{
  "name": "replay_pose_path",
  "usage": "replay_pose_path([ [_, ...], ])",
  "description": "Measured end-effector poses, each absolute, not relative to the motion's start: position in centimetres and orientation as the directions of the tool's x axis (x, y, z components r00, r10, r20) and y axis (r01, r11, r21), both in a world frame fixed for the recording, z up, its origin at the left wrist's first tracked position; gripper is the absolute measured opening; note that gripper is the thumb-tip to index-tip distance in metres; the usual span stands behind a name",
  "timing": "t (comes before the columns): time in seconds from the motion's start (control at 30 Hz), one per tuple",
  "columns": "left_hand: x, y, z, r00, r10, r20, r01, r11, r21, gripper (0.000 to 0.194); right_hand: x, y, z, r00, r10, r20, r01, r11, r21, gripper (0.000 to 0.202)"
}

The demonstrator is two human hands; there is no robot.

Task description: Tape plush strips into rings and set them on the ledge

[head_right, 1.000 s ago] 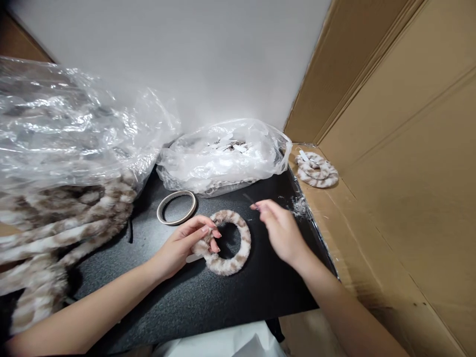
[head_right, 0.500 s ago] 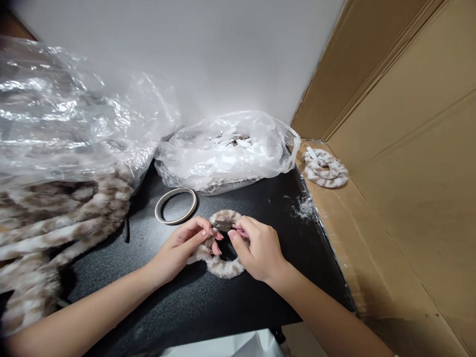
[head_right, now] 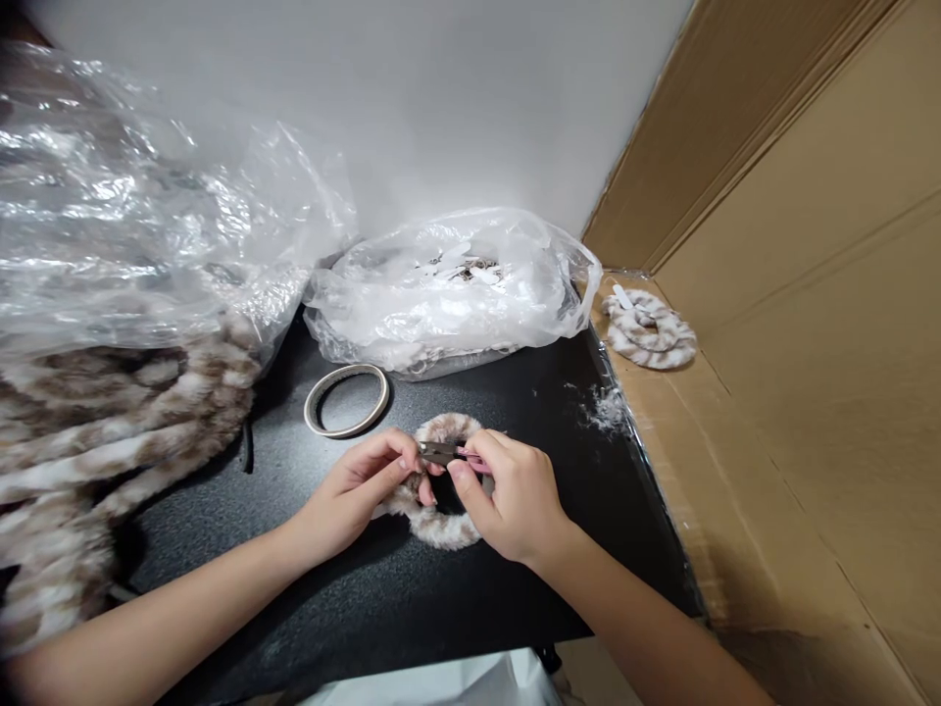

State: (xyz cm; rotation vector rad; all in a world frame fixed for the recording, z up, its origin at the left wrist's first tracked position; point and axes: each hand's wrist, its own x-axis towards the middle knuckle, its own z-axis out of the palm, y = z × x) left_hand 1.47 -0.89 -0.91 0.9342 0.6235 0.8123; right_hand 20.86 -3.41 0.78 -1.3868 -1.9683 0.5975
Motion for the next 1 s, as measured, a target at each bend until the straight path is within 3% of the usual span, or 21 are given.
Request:
replay_pose_path([
  [0.5, 1.49, -1.0, -1.04, 0.562, 0.822, -0.085, -0.349, 0.329, 0.877, 0.02, 20.94, -3.12, 1.01, -0.269, 0.944, 0.189, 0.698, 0.327, -0.637, 0.022],
  [0.77, 1.8, -0.95, -0.9, 0.561, 0.824, -0.079, -0.355, 0.326, 0.876, 0.028, 20.7, -3.17, 1.4, -0.281, 0.906, 0.316, 0.776, 0.408, -0.481, 0.022],
  [1.0, 1.84, -1.06, -0.91, 0.556, 0.827, -0.08, -0.356, 0.324, 0.877, 0.03, 20.72, -3.42, 1.25, -0.284, 0.896, 0.341, 0.788, 0.421, -0.449, 0.022],
])
